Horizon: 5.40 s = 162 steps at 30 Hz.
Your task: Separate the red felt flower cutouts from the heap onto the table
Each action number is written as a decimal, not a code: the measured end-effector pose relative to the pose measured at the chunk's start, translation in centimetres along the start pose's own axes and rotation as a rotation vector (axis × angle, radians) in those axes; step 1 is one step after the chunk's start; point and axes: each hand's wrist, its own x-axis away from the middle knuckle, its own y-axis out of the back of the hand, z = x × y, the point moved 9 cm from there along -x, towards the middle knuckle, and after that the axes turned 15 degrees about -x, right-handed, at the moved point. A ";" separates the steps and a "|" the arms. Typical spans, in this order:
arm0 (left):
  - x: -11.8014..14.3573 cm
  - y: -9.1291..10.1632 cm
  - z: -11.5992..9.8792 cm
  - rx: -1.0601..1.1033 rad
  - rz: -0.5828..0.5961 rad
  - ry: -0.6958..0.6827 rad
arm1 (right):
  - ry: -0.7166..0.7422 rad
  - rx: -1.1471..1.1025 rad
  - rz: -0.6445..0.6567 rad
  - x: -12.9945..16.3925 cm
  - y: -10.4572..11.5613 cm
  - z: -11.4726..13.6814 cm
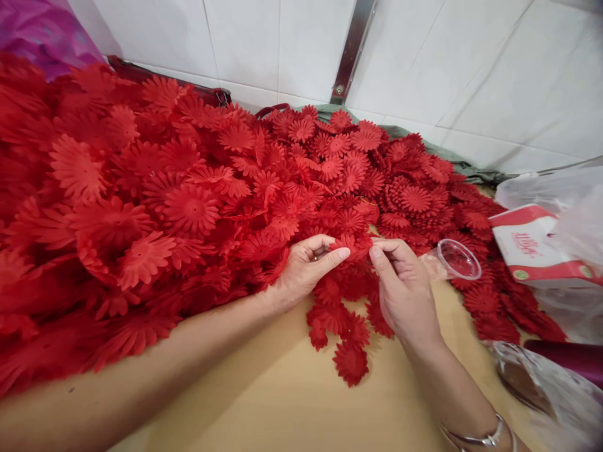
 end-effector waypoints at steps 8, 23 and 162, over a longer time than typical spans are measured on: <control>-0.4 0.5 1.3 0.224 -0.046 0.086 | 0.091 0.123 0.043 -0.4 0.1 2.1; 0.2 -0.2 0.1 0.002 0.055 0.010 | 0.250 0.258 0.152 0.5 -2.4 3.8; 0.8 -0.6 -0.9 -0.091 0.039 -0.141 | 0.249 0.276 0.037 1.0 -1.7 3.3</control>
